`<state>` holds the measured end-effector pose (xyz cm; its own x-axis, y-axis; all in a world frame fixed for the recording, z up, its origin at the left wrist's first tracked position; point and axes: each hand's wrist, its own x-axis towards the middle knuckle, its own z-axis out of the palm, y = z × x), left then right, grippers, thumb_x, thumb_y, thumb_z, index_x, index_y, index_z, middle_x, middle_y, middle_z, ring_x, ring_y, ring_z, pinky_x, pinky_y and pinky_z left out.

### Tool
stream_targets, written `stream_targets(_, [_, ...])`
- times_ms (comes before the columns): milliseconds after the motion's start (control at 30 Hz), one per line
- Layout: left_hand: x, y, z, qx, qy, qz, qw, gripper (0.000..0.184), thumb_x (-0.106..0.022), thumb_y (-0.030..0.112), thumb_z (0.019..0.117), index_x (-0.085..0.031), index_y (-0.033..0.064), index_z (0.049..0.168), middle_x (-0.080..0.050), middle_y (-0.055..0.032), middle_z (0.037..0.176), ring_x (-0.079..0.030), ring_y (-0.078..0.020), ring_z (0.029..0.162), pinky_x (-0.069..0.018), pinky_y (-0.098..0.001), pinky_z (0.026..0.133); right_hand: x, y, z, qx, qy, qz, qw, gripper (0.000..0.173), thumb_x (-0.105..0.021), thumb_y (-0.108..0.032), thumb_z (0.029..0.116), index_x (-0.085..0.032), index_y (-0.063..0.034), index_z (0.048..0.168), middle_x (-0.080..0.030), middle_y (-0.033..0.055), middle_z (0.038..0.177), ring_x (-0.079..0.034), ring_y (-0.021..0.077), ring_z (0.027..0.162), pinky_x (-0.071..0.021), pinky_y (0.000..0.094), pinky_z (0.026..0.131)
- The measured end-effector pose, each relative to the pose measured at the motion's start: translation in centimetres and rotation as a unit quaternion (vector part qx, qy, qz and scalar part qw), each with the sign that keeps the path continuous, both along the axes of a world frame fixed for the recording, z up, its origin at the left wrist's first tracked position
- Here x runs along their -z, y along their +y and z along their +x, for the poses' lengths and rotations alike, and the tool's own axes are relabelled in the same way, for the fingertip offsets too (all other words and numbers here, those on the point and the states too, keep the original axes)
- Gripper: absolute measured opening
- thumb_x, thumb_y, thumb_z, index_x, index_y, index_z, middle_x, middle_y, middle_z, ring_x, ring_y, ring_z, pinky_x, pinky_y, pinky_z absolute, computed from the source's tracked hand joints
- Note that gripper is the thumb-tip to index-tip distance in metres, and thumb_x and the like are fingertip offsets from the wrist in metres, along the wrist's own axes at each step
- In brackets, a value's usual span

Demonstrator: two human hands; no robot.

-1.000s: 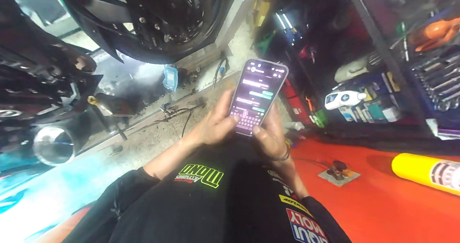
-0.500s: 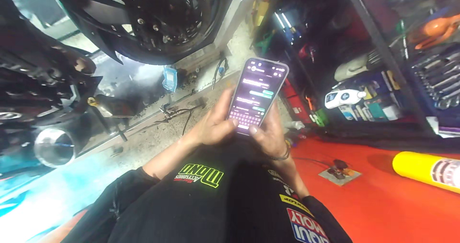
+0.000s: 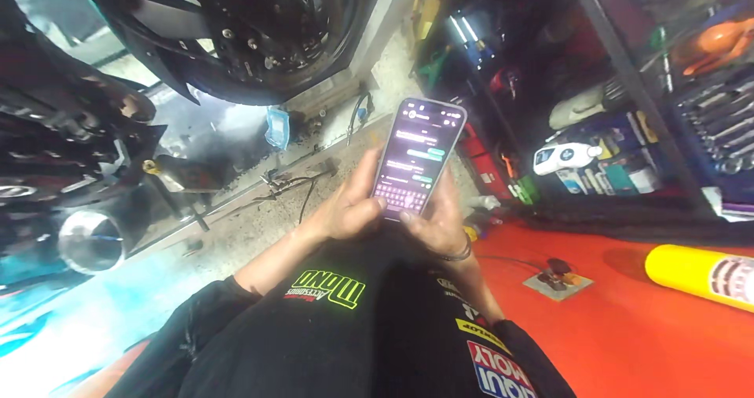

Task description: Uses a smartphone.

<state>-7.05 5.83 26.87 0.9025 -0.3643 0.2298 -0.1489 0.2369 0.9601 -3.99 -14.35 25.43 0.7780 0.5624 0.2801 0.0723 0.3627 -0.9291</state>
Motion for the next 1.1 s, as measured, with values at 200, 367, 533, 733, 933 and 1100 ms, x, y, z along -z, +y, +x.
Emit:
stream_targets(200, [0.0, 0.1, -0.2, 0.005, 0.023, -0.009, 1.0, 0.066, -0.047, 0.018, 0.0944, -0.018, 0.0095, 0.154, -0.064, -0.0132, 0.121, -0.069, -0.0187, 0.089, -0.0594, -0.0299, 0.06, 0.2, -0.2, -0.1, -0.008, -0.001, -0.003, 1.0, 0.082, -0.064, -0.019, 0.0916, -0.015, -0.0018, 0.155, -0.058, 0.0139, 0.136, -0.064, 0.0232, 0.119, -0.0589, 0.0427, 0.099])
stream_targets(367, [0.1, -0.1, -0.2, 0.007, 0.031, -0.013, 0.999, 0.065, -0.045, 0.012, 0.0937, -0.019, 0.0094, 0.153, -0.065, -0.0143, 0.118, -0.069, -0.0198, 0.086, -0.0584, -0.03, 0.057, 0.2, -0.5, -0.3, 0.007, 0.027, -0.016, 0.999, 0.059, -0.04, -0.016, 0.0986, -0.024, -0.005, 0.154, -0.06, 0.0095, 0.132, -0.064, 0.0177, 0.116, -0.0582, 0.0393, 0.098])
stream_targets(533, [0.3, 0.0, -0.1, 0.001, 0.016, -0.004, 1.0, 0.065, -0.044, 0.015, 0.0956, -0.017, 0.0096, 0.154, -0.065, -0.0135, 0.12, -0.069, -0.0193, 0.088, -0.0594, -0.0304, 0.059, 0.2, -0.2, 0.1, 0.008, 0.006, -0.008, 1.0, 0.062, -0.049, -0.021, 0.1002, -0.023, -0.001, 0.153, -0.06, 0.012, 0.131, -0.065, 0.0204, 0.116, -0.0586, 0.0415, 0.098])
stream_targets(733, [0.4, -0.2, 0.0, -0.025, 0.024, 0.02, 0.999, 0.056, -0.035, 0.011, 0.1003, -0.02, 0.0105, 0.154, -0.066, -0.0144, 0.112, -0.069, -0.0209, 0.08, -0.059, -0.0324, 0.054, 0.1, 0.0, 0.3, 0.013, 0.005, -0.008, 1.0, 0.066, -0.054, -0.023, 0.0985, -0.022, -0.0013, 0.153, -0.061, 0.0117, 0.129, -0.066, 0.0202, 0.113, -0.06, 0.0408, 0.096])
stream_targets(933, [0.6, -0.2, 0.1, -0.025, -0.007, 0.021, 0.999, 0.06, -0.043, 0.013, 0.1004, -0.017, 0.0062, 0.155, -0.063, -0.0153, 0.122, -0.069, -0.0226, 0.1, -0.0637, -0.0397, 0.077, -0.1, 0.8, 0.0, 0.064, -0.007, -0.02, 0.998, 0.057, -0.055, -0.014, 0.0996, -0.03, 0.0015, 0.148, -0.064, 0.0111, 0.124, -0.067, 0.0186, 0.11, -0.0604, 0.0388, 0.094])
stream_targets(1100, [0.6, -0.7, 0.4, -0.033, -0.035, 0.014, 0.999, 0.065, -0.051, 0.005, 0.0972, -0.018, 0.0029, 0.153, -0.064, -0.0176, 0.122, -0.07, -0.0252, 0.102, -0.0644, -0.0429, 0.082, -0.1, 0.7, 0.1, 0.058, -0.001, -0.01, 0.998, 0.055, -0.05, -0.013, 0.0989, -0.03, 0.0015, 0.148, -0.064, 0.0128, 0.124, -0.067, 0.0201, 0.11, -0.0602, 0.0405, 0.094])
